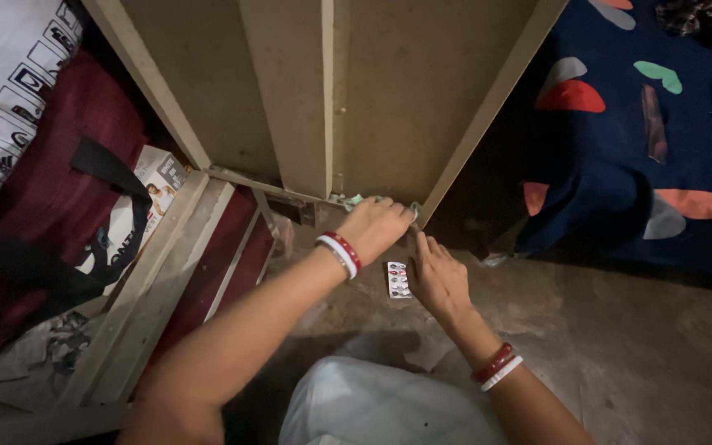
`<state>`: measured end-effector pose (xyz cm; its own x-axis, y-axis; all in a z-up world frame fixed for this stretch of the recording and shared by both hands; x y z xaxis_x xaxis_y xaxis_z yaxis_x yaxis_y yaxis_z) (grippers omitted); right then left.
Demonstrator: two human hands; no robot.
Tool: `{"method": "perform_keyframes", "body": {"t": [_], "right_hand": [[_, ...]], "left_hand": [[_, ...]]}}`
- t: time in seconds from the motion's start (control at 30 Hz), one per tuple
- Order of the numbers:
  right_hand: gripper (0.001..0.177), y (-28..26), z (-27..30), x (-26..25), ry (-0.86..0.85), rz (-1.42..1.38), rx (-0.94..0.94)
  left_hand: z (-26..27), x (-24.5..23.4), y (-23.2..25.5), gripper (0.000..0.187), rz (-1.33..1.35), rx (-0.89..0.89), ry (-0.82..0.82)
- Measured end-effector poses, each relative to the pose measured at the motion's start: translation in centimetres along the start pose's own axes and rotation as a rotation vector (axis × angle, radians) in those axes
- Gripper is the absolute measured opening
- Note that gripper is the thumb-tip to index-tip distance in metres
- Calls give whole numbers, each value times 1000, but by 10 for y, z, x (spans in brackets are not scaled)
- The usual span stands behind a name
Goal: The person organizes a cluttered closet by picking up clothes hangers and a pink cap from a bed, wiping them with a cloth, and placing them into the closet. The person also wipes the interior surfaces of the closet with the cloth.
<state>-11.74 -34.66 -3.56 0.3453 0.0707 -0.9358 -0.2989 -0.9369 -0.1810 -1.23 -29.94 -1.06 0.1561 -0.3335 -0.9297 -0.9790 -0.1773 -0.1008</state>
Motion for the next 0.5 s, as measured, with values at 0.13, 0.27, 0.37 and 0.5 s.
{"method": "perform_keyframes", "body": {"t": [0.13, 0.27, 0.37, 0.5], "right_hand": [[55, 3, 0, 2, 6, -1, -15], [53, 0, -1, -2, 9, -36, -10], [36, 2, -3, -7, -33, -111, 105], [27, -14, -5, -46, 198, -474, 1]], "left_hand": [[17, -9, -15, 16, -113, 43, 37], [32, -23, -37, 8, -229, 9, -105], [39, -67, -52, 15, -11, -124, 108], [56, -109, -84, 20, 442, -448, 330]]}}
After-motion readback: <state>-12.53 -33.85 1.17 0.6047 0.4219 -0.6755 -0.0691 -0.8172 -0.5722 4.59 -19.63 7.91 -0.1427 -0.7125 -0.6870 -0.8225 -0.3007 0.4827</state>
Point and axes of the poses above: each hand's wrist, its own z-axis away from the middle knuckle, its own x-axis out of the palm, y = z × x, the point moved 8 cm from there along -z, towards the middle knuckle, and after that the axes turned 3 degrees about x, right-handed, at the moved point
